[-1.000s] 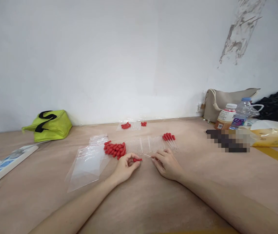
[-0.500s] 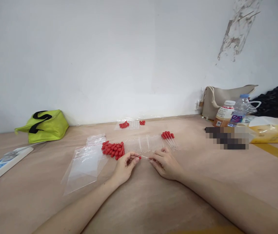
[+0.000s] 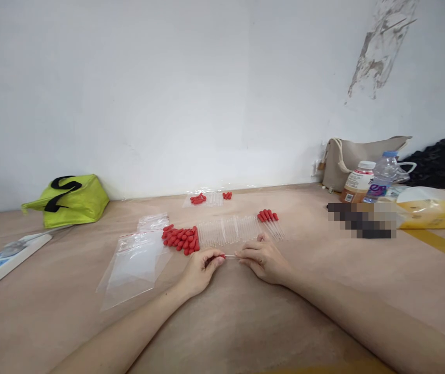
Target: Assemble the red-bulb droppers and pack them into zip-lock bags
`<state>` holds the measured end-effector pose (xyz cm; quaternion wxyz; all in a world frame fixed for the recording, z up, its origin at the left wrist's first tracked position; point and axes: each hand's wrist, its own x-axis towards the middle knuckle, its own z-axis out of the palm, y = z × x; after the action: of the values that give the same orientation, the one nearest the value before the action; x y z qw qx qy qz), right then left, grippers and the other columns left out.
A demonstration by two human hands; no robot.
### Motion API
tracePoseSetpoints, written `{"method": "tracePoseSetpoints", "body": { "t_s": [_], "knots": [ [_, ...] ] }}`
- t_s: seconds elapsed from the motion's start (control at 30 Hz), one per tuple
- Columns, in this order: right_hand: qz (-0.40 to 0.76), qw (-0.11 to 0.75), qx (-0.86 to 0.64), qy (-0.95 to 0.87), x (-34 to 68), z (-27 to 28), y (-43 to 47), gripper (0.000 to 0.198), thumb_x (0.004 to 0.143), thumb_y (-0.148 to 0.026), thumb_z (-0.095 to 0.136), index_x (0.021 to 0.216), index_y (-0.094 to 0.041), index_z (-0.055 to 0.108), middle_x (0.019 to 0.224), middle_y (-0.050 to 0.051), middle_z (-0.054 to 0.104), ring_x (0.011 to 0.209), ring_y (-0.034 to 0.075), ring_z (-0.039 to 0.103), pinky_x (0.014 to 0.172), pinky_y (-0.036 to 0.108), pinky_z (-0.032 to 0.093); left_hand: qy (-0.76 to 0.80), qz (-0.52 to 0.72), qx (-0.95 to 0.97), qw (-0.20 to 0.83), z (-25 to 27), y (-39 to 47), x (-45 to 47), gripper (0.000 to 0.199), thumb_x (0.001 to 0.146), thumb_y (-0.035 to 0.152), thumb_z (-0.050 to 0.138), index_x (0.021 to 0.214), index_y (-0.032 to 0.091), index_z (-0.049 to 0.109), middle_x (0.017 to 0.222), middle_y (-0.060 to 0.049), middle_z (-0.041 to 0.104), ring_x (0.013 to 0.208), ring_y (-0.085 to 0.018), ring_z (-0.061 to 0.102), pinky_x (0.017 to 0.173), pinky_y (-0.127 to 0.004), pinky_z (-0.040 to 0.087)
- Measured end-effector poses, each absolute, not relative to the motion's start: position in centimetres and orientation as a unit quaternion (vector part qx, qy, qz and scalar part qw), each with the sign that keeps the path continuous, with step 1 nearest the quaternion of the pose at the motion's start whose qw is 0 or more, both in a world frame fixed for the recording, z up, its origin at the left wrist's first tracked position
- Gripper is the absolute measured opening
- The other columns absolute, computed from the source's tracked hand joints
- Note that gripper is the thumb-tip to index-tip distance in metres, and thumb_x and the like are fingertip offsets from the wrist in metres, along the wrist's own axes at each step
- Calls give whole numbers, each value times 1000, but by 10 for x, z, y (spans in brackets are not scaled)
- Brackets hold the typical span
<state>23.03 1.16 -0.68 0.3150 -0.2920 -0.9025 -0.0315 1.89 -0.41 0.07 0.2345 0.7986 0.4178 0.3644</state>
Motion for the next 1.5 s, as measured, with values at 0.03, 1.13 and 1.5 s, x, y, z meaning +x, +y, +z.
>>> {"method": "tracePoseSetpoints", "body": {
  "t_s": [0.03,1.13,1.5],
  "knots": [
    [-35,314,-289,-904,232,-7,13,21,85,-22,41,92,-22,61,78,2,62,68,11,52,71,30,24,416,355,804,234,2,-5,19,19,84,26,46,82,19,63,80,-2,64,76,-17,57,69,-26,43],
    [65,217,-380,-897,209,-1,5,33,88,-23,31,71,-18,59,70,-1,64,62,9,51,70,27,21,306,251,918,1,1,1,10,16,88,21,40,87,16,55,80,-5,57,78,-17,51,69,-29,42],
    [18,218,-462,-860,227,21,4,26,82,-28,41,73,-20,64,74,2,64,71,13,52,69,28,25,396,341,852,29,-1,-4,7,28,84,21,46,112,20,46,104,-7,51,90,-17,51,78,-30,43]
  ]
}}
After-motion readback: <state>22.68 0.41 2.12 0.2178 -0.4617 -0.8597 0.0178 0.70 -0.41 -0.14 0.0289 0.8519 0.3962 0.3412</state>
